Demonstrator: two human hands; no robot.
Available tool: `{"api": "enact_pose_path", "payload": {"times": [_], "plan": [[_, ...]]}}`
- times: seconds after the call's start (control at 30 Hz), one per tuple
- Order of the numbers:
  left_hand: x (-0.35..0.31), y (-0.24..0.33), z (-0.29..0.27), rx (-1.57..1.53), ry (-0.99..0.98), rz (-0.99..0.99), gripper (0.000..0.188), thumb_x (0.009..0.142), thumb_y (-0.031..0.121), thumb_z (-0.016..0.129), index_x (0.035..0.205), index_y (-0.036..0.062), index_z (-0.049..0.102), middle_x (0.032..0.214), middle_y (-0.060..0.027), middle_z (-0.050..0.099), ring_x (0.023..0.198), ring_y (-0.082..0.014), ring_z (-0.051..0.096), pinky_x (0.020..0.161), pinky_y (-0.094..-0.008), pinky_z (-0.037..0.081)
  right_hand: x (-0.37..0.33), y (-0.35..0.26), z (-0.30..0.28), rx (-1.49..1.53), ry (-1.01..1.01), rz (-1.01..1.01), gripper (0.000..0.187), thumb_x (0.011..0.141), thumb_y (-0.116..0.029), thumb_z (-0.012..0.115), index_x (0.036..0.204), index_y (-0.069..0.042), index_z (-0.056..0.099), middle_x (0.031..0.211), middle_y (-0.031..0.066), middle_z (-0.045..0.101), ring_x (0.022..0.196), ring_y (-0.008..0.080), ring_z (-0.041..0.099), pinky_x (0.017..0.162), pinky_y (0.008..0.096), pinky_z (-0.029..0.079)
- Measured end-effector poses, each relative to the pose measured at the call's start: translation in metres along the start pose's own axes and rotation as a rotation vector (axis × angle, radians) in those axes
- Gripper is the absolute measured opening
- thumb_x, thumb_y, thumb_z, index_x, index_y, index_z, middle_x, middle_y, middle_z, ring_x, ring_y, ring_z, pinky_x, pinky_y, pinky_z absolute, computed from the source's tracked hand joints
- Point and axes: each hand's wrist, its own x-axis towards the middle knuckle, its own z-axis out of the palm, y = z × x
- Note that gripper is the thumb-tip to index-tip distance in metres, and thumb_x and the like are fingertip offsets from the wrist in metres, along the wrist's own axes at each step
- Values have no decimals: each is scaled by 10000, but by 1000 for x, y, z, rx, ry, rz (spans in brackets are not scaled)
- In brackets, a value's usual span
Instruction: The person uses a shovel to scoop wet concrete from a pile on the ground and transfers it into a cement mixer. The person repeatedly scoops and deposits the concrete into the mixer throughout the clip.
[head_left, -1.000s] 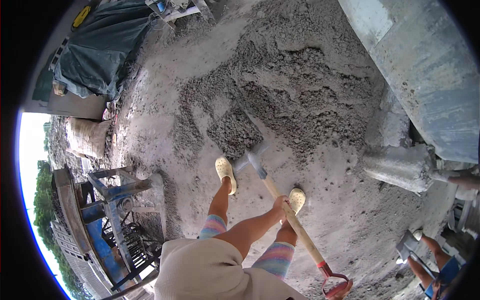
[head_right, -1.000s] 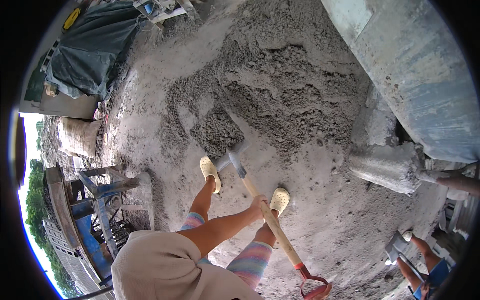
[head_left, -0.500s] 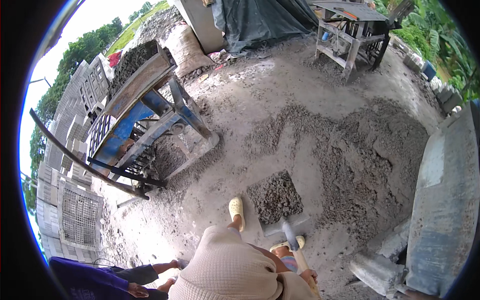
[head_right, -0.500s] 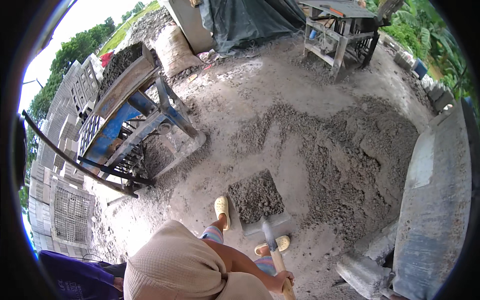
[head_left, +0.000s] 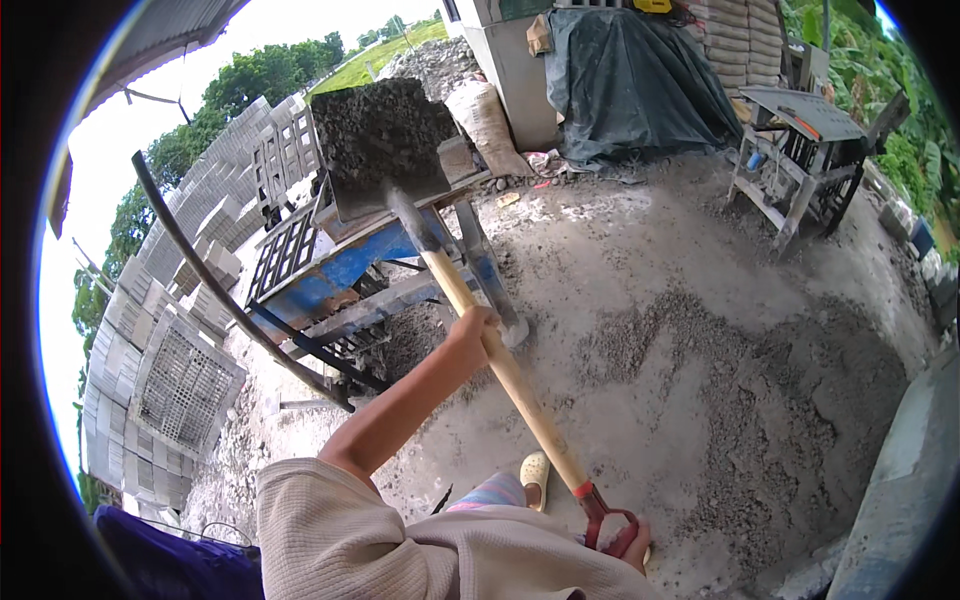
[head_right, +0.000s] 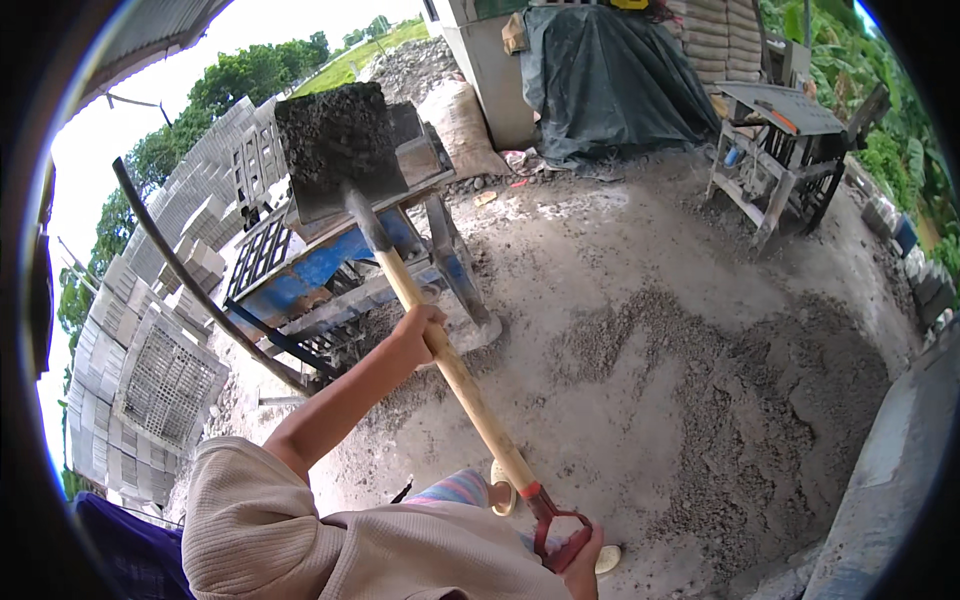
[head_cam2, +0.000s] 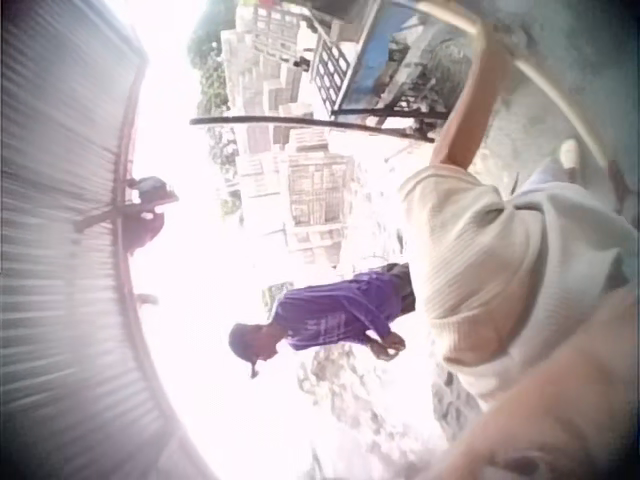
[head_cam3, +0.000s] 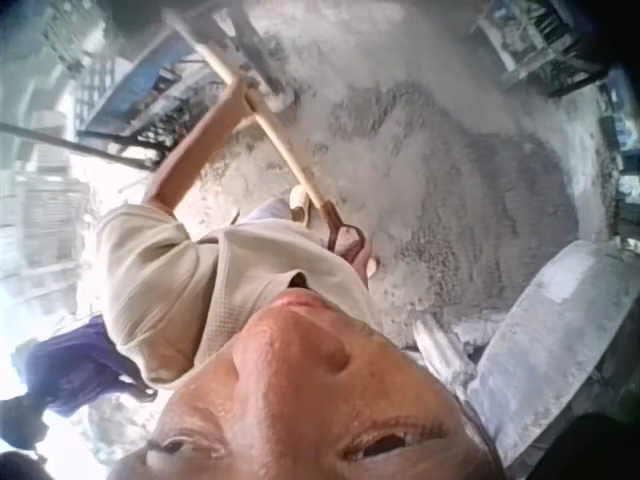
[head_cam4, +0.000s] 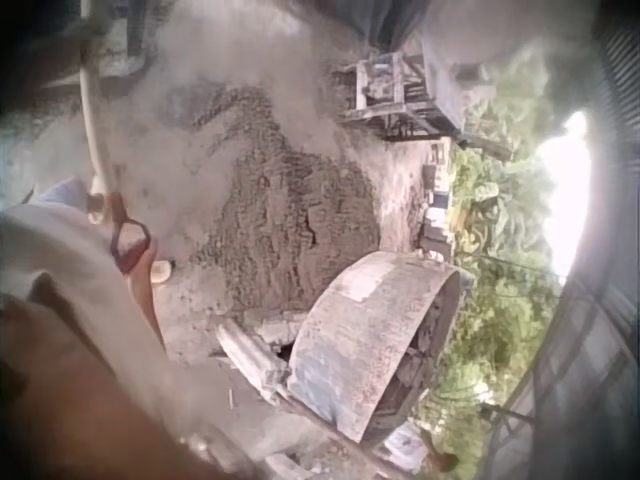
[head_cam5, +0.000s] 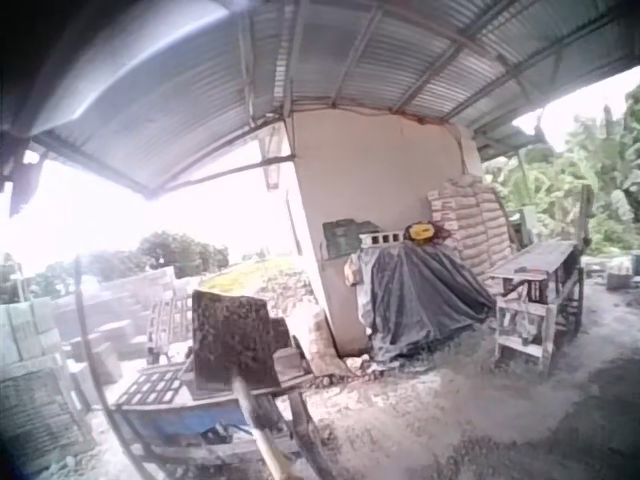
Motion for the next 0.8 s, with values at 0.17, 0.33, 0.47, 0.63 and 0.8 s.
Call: {"api": "enact_pose_path", "payload": {"times": [0.17, 0.33, 0.47, 0.63, 0.8], "plan": [[43, 143, -36, 267, 50, 536, 187, 614, 40, 551, 741, -58, 455, 661, -125, 488, 553, -218, 505, 483, -338, 431, 90, 32, 124, 67, -297, 541, 381, 784, -411, 348, 615, -80, 434, 437, 26, 396, 357, 136, 401, 325, 240, 330], [139, 179, -87, 668, 329, 731, 443, 576, 73, 589, 929, -88, 374, 785, -192, 501, 674, -280, 551, 594, -333, 472, 124, 78, 173, -72, -685, 815, 354, 800, -377, 385, 694, -40, 417, 537, 62, 437, 428, 182, 427, 397, 284, 360], [145, 173, -82, 944, 615, 682, 499, 594, 87, 522, 1004, -90, 298, 1002, -282, 400, 933, -355, 457, 820, -350, 390, 132, 78, 199, 281, -253, 1590, 343, 778, -364, 426, 699, -31, 447, 527, 3, 455, 405, 118, 443, 397, 232, 366], [149, 181, -89, 802, 547, 717, 517, 572, 103, 551, 978, -103, 306, 928, -264, 430, 881, -357, 478, 789, -358, 402, 144, 59, 194, 179, -390, 1538, 321, 769, -325, 438, 760, -5, 458, 565, 11, 473, 434, 126, 465, 430, 238, 381], [104, 205, -72, 715, 481, 1005, 554, 553, 145, 617, 939, -116, 318, 886, -261, 440, 830, -337, 499, 716, -338, 430, 138, 22, 204, 64, -491, 1121, 421, 763, -429, 464, 694, -13, 451, 526, 35, 506, 396, 130, 489, 377, 221, 412]]}}
